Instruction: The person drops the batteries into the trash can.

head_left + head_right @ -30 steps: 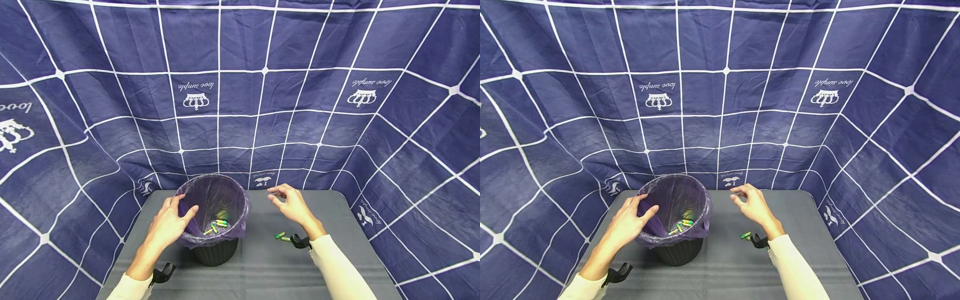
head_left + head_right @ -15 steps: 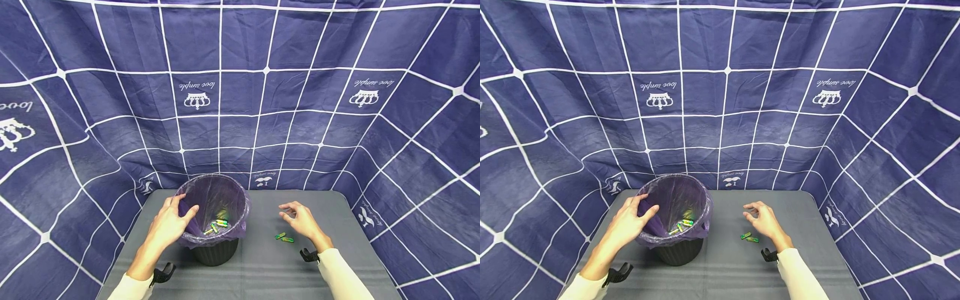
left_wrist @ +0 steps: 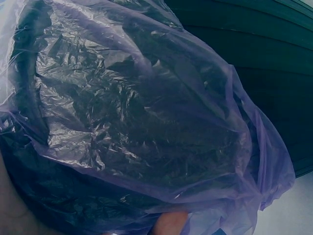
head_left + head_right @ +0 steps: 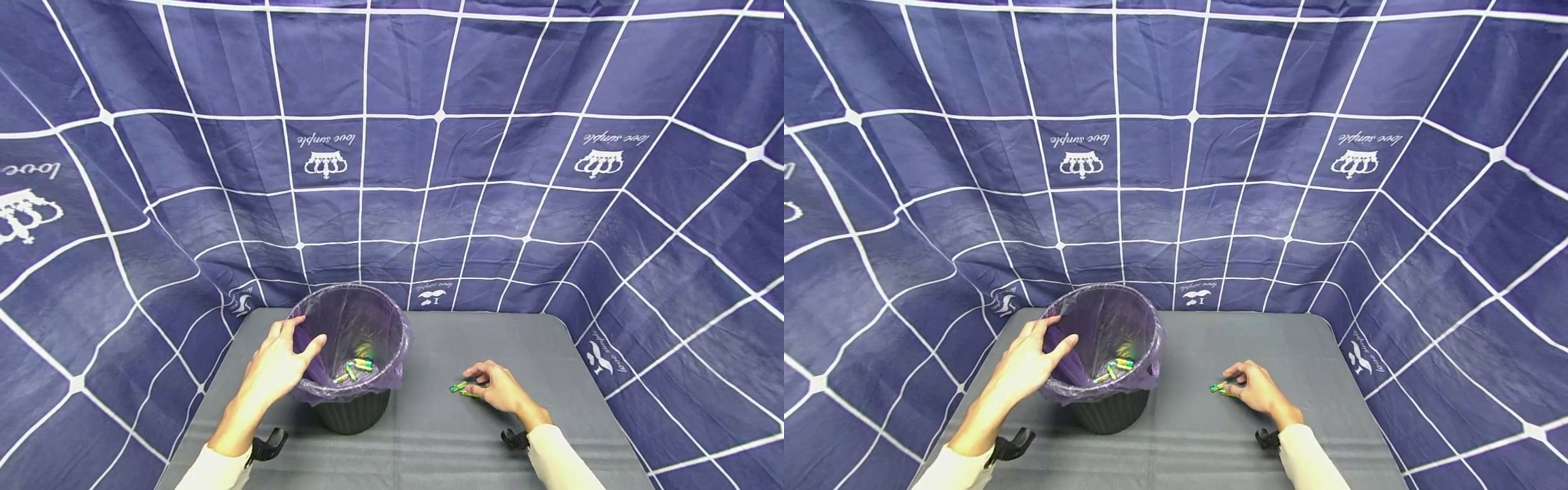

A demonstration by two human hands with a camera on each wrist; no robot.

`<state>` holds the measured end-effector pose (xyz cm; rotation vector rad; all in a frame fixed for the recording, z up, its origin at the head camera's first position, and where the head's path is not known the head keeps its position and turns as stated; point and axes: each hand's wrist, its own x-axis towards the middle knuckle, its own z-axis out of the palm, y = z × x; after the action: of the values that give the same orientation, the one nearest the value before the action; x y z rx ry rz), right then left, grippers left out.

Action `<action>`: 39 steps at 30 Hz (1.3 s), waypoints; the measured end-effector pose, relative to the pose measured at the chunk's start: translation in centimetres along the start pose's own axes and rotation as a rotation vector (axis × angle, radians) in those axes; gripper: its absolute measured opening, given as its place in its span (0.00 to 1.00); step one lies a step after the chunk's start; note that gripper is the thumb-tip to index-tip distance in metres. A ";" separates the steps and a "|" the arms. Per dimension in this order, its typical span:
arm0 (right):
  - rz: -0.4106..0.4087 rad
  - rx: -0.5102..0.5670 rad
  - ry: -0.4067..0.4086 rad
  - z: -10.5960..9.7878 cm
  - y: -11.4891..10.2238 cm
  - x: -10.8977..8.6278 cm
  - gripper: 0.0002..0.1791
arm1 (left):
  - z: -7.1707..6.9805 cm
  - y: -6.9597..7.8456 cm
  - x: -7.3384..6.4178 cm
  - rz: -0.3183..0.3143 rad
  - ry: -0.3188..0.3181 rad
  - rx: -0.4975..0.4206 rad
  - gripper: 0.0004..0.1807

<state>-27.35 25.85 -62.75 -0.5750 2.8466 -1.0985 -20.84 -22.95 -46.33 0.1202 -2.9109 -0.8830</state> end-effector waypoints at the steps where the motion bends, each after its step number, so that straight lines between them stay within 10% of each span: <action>1: 0.001 0.005 -0.003 0.2 0.3 -0.2 0.13 | 0.0 0.0 0.0 0.001 0.002 -0.001 0.47; 13: 0.025 0.080 -0.014 1.6 1.5 -1.3 0.17 | 0.1 -0.2 0.1 -0.009 -0.001 -0.001 0.48; 39: -0.266 0.097 -0.034 3.9 1.3 -1.4 0.20 | -0.1 0.0 -0.1 -0.013 -0.001 -0.007 0.47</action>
<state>-25.87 24.71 -66.62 -0.9761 2.7264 -1.2410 -20.75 -22.98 -46.25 0.1383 -2.9112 -0.8958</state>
